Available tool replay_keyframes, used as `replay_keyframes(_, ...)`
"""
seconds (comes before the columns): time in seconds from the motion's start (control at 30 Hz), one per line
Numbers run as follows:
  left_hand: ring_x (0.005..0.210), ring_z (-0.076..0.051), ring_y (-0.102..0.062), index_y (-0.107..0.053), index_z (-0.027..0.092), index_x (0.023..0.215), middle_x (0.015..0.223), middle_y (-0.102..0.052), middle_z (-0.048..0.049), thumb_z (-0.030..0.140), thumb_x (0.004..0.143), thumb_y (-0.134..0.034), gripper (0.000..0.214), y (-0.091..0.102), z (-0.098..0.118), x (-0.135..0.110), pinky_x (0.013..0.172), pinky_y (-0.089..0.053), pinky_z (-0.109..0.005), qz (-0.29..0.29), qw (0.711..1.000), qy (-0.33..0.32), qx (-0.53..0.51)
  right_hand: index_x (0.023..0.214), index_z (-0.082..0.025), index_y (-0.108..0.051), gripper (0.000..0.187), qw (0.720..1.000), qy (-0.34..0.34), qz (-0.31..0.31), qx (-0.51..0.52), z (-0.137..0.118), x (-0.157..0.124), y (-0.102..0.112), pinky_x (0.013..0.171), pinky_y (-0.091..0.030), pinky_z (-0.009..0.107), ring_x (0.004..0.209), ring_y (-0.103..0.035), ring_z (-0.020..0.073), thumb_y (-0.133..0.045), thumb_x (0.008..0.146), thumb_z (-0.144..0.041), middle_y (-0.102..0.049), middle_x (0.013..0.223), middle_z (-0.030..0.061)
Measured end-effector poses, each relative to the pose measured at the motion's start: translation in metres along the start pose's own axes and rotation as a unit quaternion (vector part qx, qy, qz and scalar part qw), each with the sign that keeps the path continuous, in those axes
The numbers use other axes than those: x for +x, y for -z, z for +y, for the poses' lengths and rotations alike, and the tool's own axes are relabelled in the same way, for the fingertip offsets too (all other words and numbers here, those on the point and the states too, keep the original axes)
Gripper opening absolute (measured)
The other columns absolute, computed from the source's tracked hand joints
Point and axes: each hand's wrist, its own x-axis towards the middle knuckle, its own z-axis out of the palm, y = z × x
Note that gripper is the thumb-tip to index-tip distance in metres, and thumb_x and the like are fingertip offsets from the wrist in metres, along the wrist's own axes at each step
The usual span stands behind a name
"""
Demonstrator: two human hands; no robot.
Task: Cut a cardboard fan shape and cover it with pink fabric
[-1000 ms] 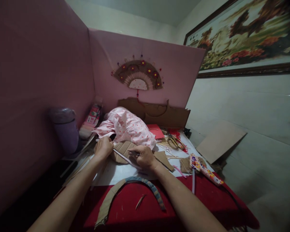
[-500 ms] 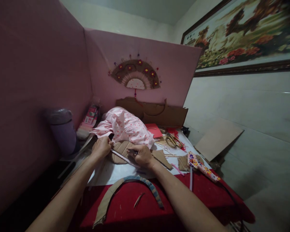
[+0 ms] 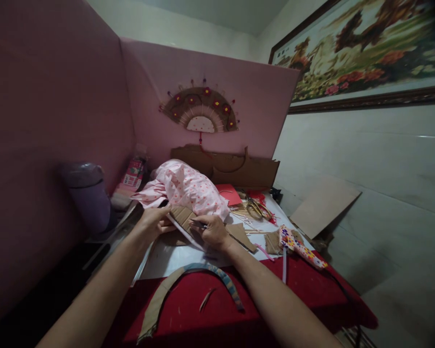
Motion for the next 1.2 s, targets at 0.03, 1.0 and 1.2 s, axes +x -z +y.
replay_keyframes(0.03,0.055,-0.017,-0.062,-0.055,0.014,0.071,0.062,-0.062,-0.0060,0.015,0.078,-0.054,0.008,-0.001,0.000,-0.001,0.056,-0.055,-0.035,-0.005,0.999,0.016,-0.031,0.095,-0.025,-0.073,0.020,1.000,0.002,0.003,0.001,0.001,0.000,-0.001,0.068,-0.045,0.021,0.081,-0.067,0.0162,-0.060,0.080,-0.024,-0.074,0.093,0.0005)
replay_keyframes(1.0,0.049,-0.015,-0.059,-0.052,0.014,0.075,0.058,-0.058,-0.0009,0.006,0.083,-0.046,0.013,-0.022,-0.033,-0.013,0.050,-0.055,-0.033,-0.041,0.975,0.082,-0.201,0.086,-0.020,-0.073,0.016,0.998,0.055,0.030,0.000,0.000,-0.001,-0.002,0.063,-0.044,0.022,0.071,-0.066,0.0156,-0.059,0.076,-0.020,-0.073,0.081,0.0030)
replay_keyframes(1.2,0.062,-0.020,-0.065,-0.054,0.013,0.086,0.070,-0.065,-0.0080,0.007,0.086,-0.041,0.014,-0.018,-0.032,-0.012,0.062,-0.057,-0.043,-0.053,0.971,0.097,-0.210,0.085,-0.021,-0.071,0.019,0.994,-0.011,0.096,-0.053,-0.001,0.003,0.004,0.070,-0.043,0.023,0.079,-0.064,0.0161,-0.054,0.080,-0.018,-0.072,0.087,0.0037)
